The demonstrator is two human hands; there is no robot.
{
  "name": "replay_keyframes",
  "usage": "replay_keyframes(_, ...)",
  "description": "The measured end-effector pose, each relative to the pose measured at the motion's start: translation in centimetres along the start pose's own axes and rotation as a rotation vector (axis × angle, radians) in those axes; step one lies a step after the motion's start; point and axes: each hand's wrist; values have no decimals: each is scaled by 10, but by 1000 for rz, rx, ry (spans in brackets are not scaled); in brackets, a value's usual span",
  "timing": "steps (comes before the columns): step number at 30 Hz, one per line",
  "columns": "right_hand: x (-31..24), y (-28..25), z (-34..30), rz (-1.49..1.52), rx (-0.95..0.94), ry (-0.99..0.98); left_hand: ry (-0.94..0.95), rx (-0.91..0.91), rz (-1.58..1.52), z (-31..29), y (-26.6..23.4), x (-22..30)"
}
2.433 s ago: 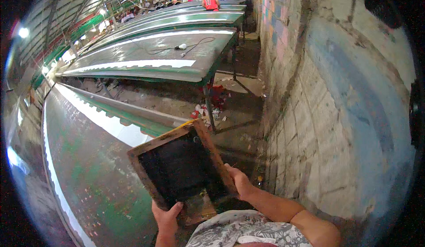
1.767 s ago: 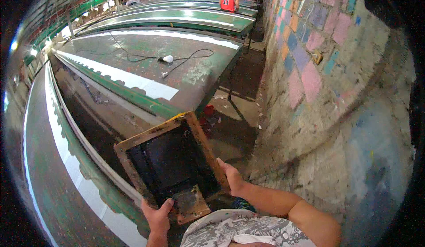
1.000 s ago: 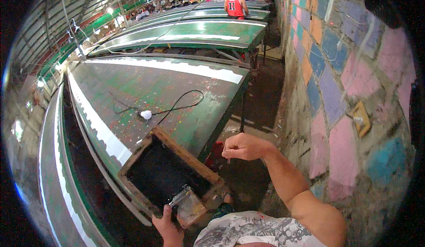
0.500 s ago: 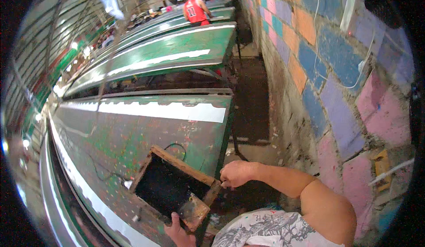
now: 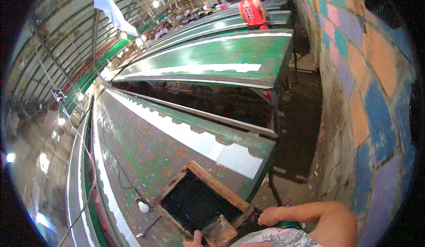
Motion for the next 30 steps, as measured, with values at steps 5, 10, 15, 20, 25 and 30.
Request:
replay_keyframes(5, 87, -13, -109, -52, 125, -44, -83, 61, -50, -28, 100, 12)
replay_keyframes(10, 154, -48, -203, -62, 83, 129, -116, 68, -209, -39, 185, 21)
replay_keyframes(15, 200, -99, -268, -101, 216, 252, 36, 60, -329, 7, 259, 18)
replay_keyframes(20, 232, -159, -324, -180, 326, 291, 10, 24, -322, 38, 318, 28)
replay_keyframes(25, 328, -243, -401, -352, 312, 340, 233, 81, -466, 68, 421, 35)
replay_keyframes(30, 439, -278, -490, -498, 339, 488, 168, -16, -454, 70, 540, 55)
Point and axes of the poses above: each hand's wrist, its own z-axis towards the middle knuckle, its own y-axis out of the palm, x = y × z, and after that the axes turned 14 degrees about -y, right-handed
